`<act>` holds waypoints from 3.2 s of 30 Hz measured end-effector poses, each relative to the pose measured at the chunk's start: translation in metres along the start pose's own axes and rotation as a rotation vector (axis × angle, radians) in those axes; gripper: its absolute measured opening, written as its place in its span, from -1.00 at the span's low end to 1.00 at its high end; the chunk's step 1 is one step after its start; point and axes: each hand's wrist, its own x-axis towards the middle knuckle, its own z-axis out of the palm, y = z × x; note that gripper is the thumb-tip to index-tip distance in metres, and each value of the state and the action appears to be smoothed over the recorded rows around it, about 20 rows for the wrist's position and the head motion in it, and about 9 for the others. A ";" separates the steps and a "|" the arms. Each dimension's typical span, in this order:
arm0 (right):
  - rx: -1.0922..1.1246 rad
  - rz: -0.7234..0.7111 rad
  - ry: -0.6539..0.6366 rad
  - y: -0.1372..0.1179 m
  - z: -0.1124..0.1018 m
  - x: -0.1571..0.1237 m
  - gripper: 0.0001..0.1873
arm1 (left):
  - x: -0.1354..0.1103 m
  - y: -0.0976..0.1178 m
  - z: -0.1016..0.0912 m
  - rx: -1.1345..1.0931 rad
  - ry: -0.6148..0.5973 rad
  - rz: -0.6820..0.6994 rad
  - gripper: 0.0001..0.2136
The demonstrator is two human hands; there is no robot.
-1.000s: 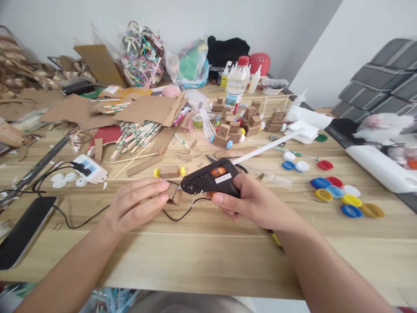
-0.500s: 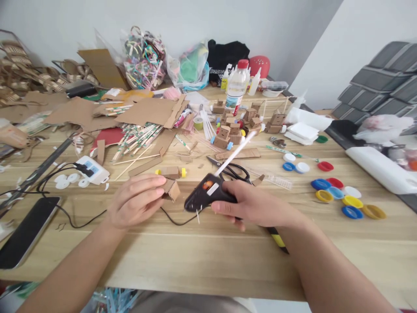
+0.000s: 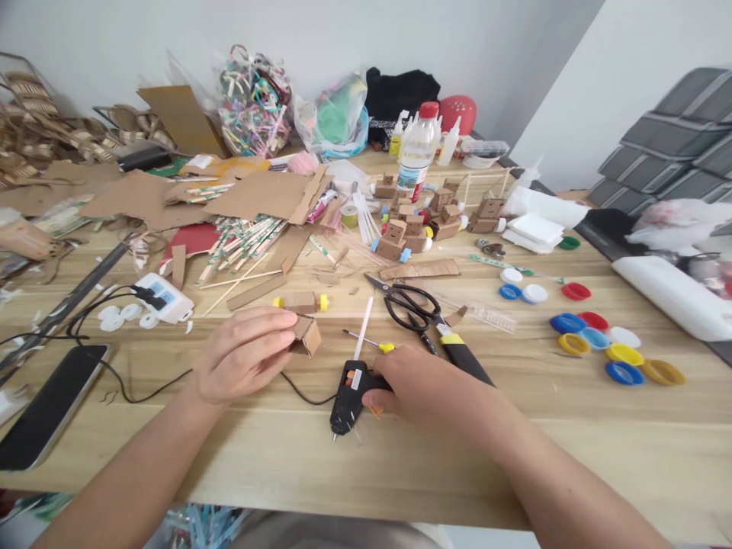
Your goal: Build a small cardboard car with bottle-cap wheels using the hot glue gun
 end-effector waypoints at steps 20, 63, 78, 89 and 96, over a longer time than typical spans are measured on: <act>-0.016 -0.390 0.732 -0.036 0.003 -0.005 -0.72 | -0.004 0.005 -0.003 -0.073 -0.085 -0.032 -0.80; 0.002 -0.487 0.732 -0.036 0.004 -0.005 -0.74 | -0.001 0.008 -0.001 -0.096 -0.074 -0.029 -0.92; 0.032 -0.487 0.739 -0.036 0.005 -0.005 -0.69 | -0.002 0.008 -0.003 -0.109 -0.091 -0.043 -0.90; 0.040 -0.487 0.743 -0.035 0.007 -0.004 -0.70 | -0.001 0.010 0.000 -0.139 -0.074 -0.070 -0.89; 0.035 -0.483 0.750 -0.034 0.008 -0.002 -0.70 | -0.001 0.012 0.003 -0.139 -0.044 -0.071 -0.90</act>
